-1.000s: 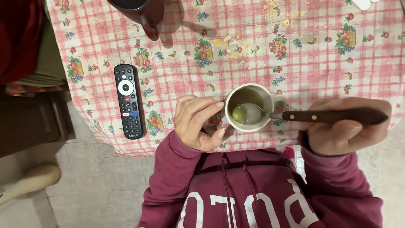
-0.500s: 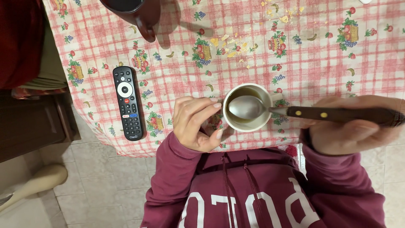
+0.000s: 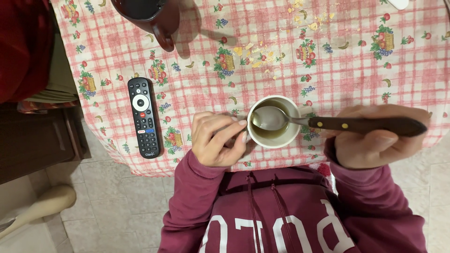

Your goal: Dipping pieces of bread and cheese into a cup of liquid, likely tea or coffee, while sitting at a dining table.

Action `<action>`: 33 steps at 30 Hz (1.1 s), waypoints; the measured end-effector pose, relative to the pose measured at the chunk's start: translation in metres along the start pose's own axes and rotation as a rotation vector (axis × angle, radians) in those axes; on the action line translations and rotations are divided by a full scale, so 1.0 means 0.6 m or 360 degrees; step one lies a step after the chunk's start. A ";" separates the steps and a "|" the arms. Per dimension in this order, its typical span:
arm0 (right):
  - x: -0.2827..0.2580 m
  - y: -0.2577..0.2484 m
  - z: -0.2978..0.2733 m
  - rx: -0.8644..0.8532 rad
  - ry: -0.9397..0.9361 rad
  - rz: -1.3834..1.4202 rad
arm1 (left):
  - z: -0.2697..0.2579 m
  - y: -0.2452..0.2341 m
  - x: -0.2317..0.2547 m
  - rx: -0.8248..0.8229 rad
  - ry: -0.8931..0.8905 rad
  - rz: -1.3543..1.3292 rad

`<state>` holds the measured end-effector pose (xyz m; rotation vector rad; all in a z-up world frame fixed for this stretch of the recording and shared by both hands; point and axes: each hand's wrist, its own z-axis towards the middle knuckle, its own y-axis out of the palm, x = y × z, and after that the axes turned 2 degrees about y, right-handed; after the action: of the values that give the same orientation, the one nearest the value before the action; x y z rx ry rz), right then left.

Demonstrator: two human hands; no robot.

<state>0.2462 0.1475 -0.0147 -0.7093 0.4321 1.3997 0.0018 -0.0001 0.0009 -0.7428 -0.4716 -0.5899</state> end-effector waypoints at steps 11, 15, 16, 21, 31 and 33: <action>-0.016 0.003 -0.006 0.0193 0.0071 0.0073 | 0.009 -0.002 0.002 0.0033 -0.0004 -0.0059; 0.029 -0.029 -0.029 0.0107 -0.0182 -0.0509 | 0.005 -0.002 0.001 0.0040 -0.0013 -0.0074; 0.022 -0.026 -0.029 0.0086 -0.0072 -0.0472 | 0.005 -0.002 0.001 0.0045 -0.0015 -0.0084; -0.021 0.001 0.001 0.0005 0.0668 0.0391 | 0.010 -0.003 0.002 0.0059 0.0004 -0.0093; -0.021 -0.006 0.018 0.0001 0.1151 0.0800 | 0.000 -0.009 0.001 0.0112 -0.0087 -0.0285; -0.028 -0.005 0.044 -0.0054 0.1189 0.0787 | -0.009 -0.003 -0.005 0.0114 -0.0097 -0.0272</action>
<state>0.2432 0.1531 0.0159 -1.2079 1.2359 1.5630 -0.0006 -0.0044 -0.0035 -0.6577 -0.6133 -0.7075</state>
